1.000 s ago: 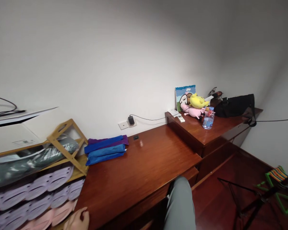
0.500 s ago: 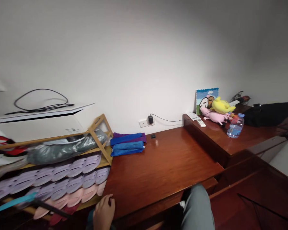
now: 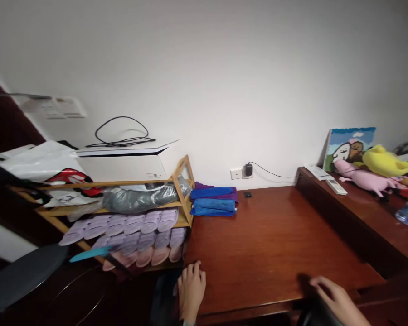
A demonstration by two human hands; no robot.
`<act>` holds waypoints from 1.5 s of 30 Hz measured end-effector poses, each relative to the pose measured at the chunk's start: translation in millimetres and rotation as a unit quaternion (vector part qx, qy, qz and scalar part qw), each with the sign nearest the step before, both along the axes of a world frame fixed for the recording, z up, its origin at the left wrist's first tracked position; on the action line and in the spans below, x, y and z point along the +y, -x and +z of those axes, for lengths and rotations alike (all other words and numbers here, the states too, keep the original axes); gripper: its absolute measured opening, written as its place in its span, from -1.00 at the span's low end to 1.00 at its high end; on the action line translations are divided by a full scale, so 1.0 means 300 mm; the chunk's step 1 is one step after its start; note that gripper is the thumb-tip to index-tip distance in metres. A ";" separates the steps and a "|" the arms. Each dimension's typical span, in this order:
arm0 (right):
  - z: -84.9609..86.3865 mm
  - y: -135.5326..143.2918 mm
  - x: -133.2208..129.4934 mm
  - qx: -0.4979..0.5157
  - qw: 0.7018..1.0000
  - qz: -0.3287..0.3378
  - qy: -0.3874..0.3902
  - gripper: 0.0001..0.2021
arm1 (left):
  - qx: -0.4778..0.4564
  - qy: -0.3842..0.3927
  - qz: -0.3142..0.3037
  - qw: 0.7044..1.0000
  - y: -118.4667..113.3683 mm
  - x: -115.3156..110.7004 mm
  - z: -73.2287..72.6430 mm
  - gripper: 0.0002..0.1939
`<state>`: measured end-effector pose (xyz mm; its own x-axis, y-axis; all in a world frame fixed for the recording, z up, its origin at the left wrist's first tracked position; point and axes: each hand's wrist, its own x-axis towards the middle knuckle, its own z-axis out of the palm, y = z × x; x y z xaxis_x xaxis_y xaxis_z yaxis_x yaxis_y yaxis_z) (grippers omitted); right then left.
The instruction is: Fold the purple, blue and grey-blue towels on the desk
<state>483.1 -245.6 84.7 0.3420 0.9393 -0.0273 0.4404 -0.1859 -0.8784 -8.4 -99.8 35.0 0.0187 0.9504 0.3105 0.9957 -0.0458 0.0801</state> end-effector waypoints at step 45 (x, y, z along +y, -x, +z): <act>0.158 0.573 0.256 0.304 0.949 0.077 -0.042 -0.33 | -0.309 -0.078 -0.195 0.928 -0.351 -0.166 0.102 -0.63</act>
<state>311.2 -168.7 132.0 0.1454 0.9844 -0.0988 -0.1367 -0.0789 -0.9875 97.0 -149.5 65.6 0.1237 0.8517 0.5092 0.6670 -0.4513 0.5928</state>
